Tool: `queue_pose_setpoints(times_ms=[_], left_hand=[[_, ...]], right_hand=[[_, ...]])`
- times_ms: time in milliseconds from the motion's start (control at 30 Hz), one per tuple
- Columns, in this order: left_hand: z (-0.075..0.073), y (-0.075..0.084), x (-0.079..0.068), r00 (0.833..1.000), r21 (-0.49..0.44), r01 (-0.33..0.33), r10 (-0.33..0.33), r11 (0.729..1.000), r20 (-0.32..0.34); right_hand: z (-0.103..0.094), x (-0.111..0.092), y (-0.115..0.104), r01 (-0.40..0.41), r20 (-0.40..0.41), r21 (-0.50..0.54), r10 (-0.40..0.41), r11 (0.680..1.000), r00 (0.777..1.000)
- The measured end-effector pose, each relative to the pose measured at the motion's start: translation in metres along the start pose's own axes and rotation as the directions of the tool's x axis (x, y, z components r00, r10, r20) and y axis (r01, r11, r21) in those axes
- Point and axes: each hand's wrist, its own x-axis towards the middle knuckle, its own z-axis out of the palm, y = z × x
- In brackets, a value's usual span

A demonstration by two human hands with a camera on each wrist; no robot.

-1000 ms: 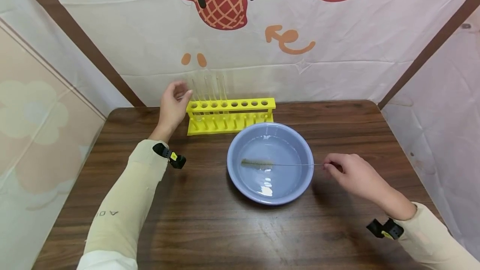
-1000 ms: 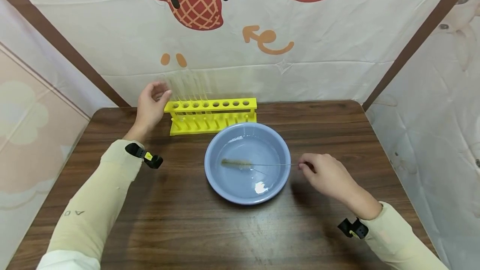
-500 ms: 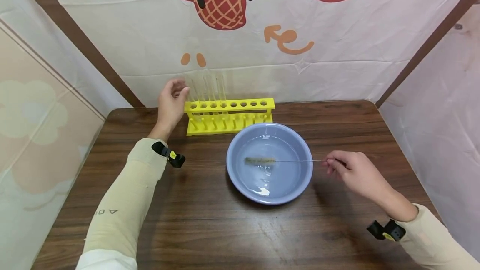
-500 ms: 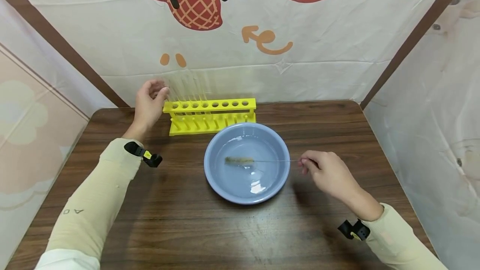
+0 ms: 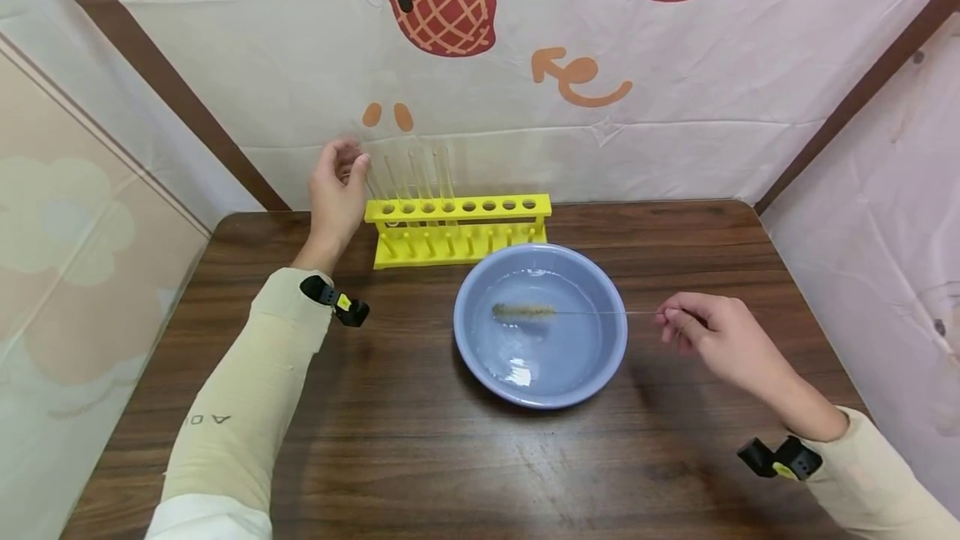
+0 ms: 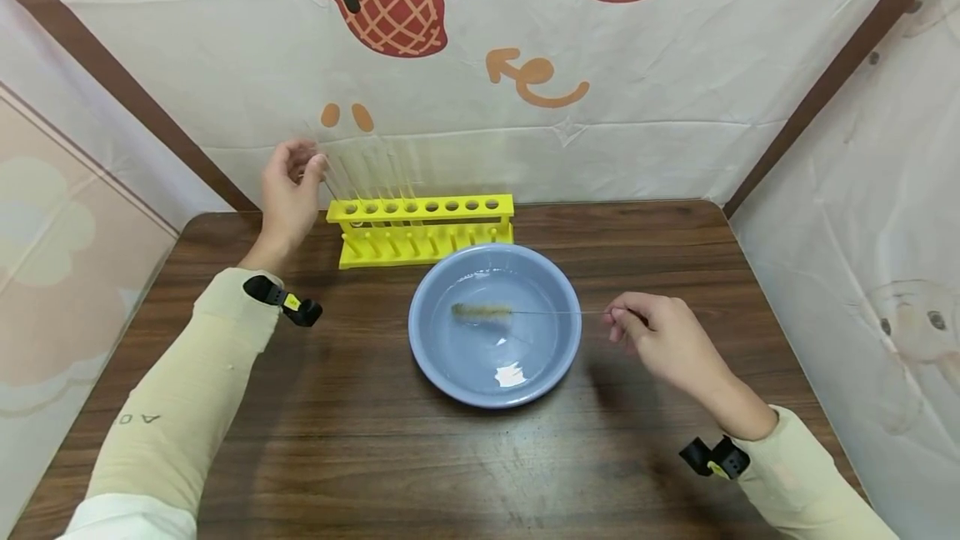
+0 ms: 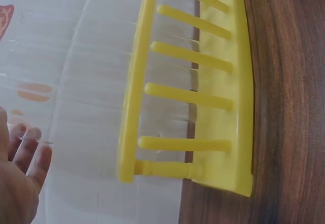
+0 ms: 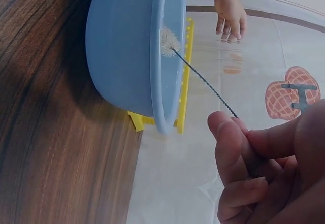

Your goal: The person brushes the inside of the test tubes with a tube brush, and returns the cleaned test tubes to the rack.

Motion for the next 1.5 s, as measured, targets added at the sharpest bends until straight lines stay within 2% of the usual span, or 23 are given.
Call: queue_pose_setpoints(times_ms=[233, 300, 400, 567, 667, 767, 967, 1133, 1233, 1333, 1500], left_hand=[[-0.002, 0.010, 0.002, 0.995, -0.101, -0.053, 0.044, 0.993, -0.089], [-0.003, 0.021, 0.000, 0.992, -0.125, -0.061, 0.046, 0.990, -0.118], [-0.005, 0.029, 0.001, 0.985, -0.160, -0.094, 0.069, 0.983, -0.159], [-0.006, 0.032, 0.007, 0.967, -0.230, -0.182, 0.132, 0.956, -0.218], [-0.006, 0.036, 0.005, 0.960, -0.243, -0.229, 0.178, 0.943, -0.214], [-0.008, 0.039, -0.002, 0.957, -0.223, -0.265, 0.227, 0.938, -0.182], [-0.010, 0.043, -0.017, 0.946, -0.125, -0.319, 0.308, 0.939, -0.100], [-0.011, 0.040, -0.029, 0.925, -0.105, -0.380, 0.378, 0.919, -0.040], [-0.010, 0.036, -0.039, 0.903, -0.088, -0.427, 0.430, 0.900, 0.017], [-0.008, 0.033, -0.050, 0.875, 0.013, -0.479, 0.476, 0.878, 0.089], [-0.006, 0.033, -0.070, 0.811, 0.193, -0.577, 0.528, 0.794, 0.252]], right_hand=[[-0.006, 0.001, 0.002, -0.004, -0.019, 0.047, 0.005, 0.999, 1.000], [-0.007, 0.001, 0.003, -0.004, -0.025, 0.055, 0.006, 0.998, 1.000], [-0.011, 0.001, 0.004, 0.002, -0.033, 0.062, 0.000, 0.998, 0.999], [-0.017, 0.001, 0.005, -0.002, -0.042, 0.084, 0.005, 0.997, 0.999], [-0.019, 0.002, 0.006, -0.014, -0.037, 0.107, 0.018, 0.994, 0.999], [-0.020, 0.001, 0.007, -0.024, -0.028, 0.129, 0.028, 0.991, 0.999], [-0.022, 0.000, 0.012, -0.038, -0.015, 0.210, 0.042, 0.977, 0.999], [-0.024, -0.001, 0.016, -0.049, 0.007, 0.286, 0.049, 0.957, 0.999], [-0.025, -0.002, 0.019, -0.060, 0.015, 0.295, 0.058, 0.954, 0.998], [-0.028, -0.002, 0.024, -0.076, 0.019, 0.300, 0.074, 0.951, 0.997], [-0.031, -0.001, 0.031, -0.085, 0.027, 0.343, 0.081, 0.936, 0.996]])
